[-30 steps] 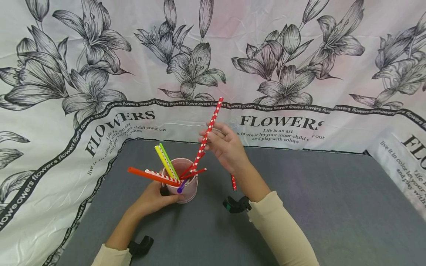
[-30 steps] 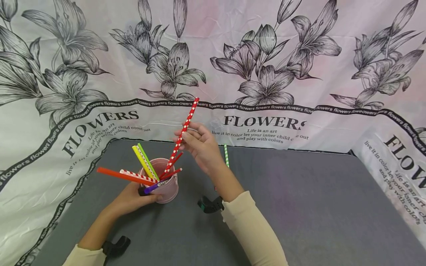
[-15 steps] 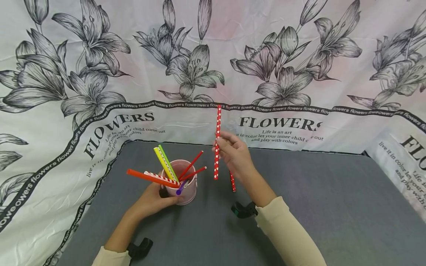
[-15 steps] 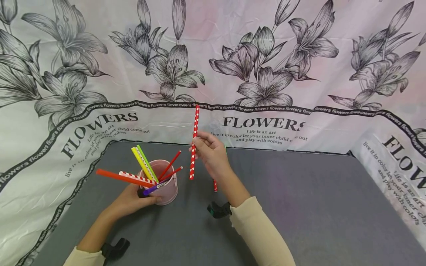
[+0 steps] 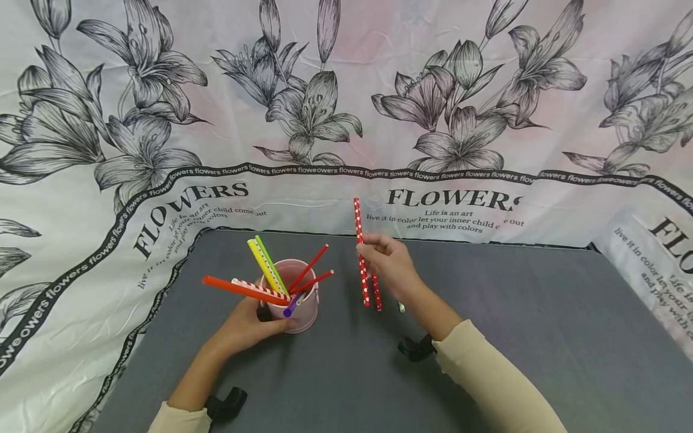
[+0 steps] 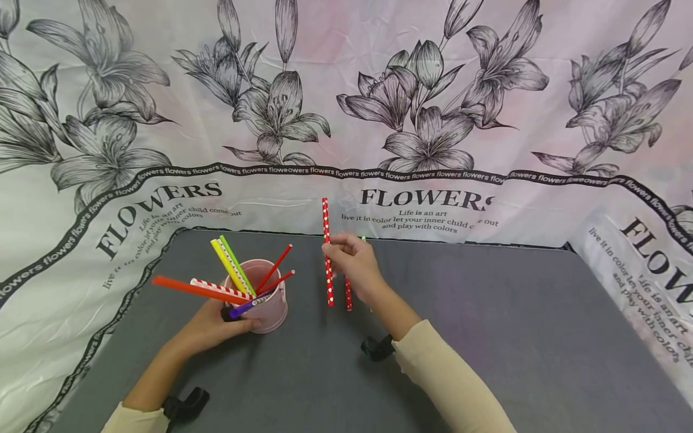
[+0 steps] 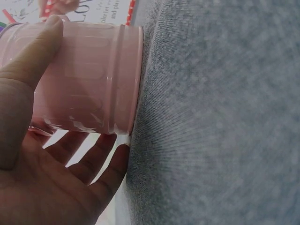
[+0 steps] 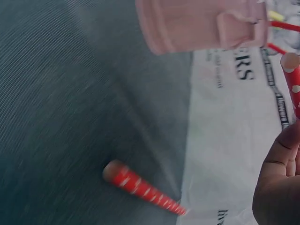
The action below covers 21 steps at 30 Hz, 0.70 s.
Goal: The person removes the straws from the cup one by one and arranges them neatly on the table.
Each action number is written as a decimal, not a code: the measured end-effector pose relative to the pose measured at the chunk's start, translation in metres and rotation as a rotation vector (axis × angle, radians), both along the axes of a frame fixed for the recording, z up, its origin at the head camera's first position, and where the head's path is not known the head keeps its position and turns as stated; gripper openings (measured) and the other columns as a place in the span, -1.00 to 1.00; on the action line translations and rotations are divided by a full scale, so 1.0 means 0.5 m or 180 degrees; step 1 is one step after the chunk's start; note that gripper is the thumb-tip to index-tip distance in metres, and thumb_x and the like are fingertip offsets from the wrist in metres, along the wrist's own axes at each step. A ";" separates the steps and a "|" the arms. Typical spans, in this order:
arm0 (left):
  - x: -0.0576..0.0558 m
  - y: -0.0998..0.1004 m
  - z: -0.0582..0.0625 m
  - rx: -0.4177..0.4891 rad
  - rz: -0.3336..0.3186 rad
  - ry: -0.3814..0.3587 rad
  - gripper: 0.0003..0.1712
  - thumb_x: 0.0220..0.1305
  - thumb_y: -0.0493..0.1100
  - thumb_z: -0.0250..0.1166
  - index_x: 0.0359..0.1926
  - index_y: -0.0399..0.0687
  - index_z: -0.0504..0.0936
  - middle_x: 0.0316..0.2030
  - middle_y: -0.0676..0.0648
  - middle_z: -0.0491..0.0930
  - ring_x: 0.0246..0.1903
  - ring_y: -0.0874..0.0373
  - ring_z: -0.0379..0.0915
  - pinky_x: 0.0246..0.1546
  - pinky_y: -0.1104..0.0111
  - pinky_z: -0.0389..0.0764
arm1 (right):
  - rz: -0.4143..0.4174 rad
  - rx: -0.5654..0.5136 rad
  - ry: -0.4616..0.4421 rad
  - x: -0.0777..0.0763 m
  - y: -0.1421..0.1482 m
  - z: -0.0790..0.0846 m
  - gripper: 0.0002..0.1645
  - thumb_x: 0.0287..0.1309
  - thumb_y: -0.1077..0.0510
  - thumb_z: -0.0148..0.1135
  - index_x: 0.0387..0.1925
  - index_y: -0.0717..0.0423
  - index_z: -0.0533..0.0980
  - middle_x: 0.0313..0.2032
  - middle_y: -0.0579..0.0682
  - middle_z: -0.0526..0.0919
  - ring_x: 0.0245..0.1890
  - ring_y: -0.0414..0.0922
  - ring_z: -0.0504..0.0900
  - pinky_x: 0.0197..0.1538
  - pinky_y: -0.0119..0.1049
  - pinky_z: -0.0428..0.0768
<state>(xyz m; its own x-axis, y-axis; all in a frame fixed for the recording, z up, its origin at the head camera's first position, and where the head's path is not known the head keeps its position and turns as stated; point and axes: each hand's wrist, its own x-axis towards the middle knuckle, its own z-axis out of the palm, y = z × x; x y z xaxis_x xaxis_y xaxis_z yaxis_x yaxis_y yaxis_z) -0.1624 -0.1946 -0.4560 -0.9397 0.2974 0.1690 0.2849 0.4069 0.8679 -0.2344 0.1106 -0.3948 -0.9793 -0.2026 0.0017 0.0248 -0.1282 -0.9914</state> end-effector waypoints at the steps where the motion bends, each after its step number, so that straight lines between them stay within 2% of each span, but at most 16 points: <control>1: 0.000 0.000 0.000 0.0000 0.0002 -0.0004 -0.05 0.01 -0.05 0.61 0.39 0.08 0.32 0.14 0.02 0.53 -0.01 0.08 0.52 0.04 0.14 0.56 | 0.0009 0.0140 -0.0004 -0.002 0.004 -0.005 -0.66 0.35 0.23 0.24 0.08 0.33 0.48 -0.28 -0.06 0.63 -0.42 -0.16 0.51 -0.36 -0.31 0.53; 7: 0.001 0.002 0.004 0.0033 0.0008 -0.0025 0.01 0.01 -0.05 0.62 0.43 0.07 0.27 0.17 0.00 0.50 0.03 0.06 0.48 0.08 0.04 0.52 | 0.0079 0.0787 -0.0013 -0.013 0.040 -0.032 -0.60 0.33 0.16 0.30 0.10 0.30 0.52 -0.28 0.05 0.64 -0.50 -0.13 0.49 -0.33 -0.15 0.56; 10: 0.002 0.001 0.003 0.0008 0.0020 -0.0035 0.01 0.01 -0.02 0.61 0.43 0.08 0.26 0.16 0.01 0.51 0.01 0.07 0.48 0.08 0.03 0.52 | 0.0123 0.0903 -0.0035 -0.022 0.064 -0.041 -0.58 0.34 0.16 0.28 0.12 0.35 0.49 -0.30 0.07 0.63 -0.54 -0.15 0.44 -0.39 -0.19 0.53; 14: 0.000 -0.001 0.001 -0.0023 0.0027 -0.0048 -0.04 0.02 -0.02 0.60 0.40 0.08 0.31 0.13 0.01 0.53 -0.02 0.07 0.51 0.06 0.09 0.54 | 0.0081 0.0952 -0.0111 -0.041 0.098 -0.053 -0.56 0.35 0.19 0.26 0.13 0.40 0.46 -0.37 0.00 0.60 -0.58 -0.18 0.40 -0.45 -0.28 0.48; 17: -0.001 -0.002 0.001 -0.0040 0.0011 -0.0051 -0.09 0.03 -0.03 0.60 0.37 0.07 0.34 0.11 0.01 0.54 -0.03 0.08 0.53 0.04 0.13 0.56 | 0.0006 0.1036 -0.0155 -0.055 0.122 -0.062 -0.57 0.33 0.20 0.27 0.10 0.41 0.45 -0.42 -0.06 0.59 -0.59 -0.20 0.41 -0.46 -0.31 0.48; 21: -0.002 -0.001 0.002 -0.0005 -0.0019 -0.0028 -0.06 0.03 -0.04 0.60 0.39 0.09 0.32 0.15 0.02 0.52 0.01 0.07 0.50 0.07 0.09 0.54 | -0.0051 0.1226 -0.0240 -0.068 0.152 -0.073 -0.57 0.34 0.19 0.27 0.10 0.41 0.45 -0.42 -0.07 0.59 -0.56 -0.21 0.46 -0.44 -0.30 0.51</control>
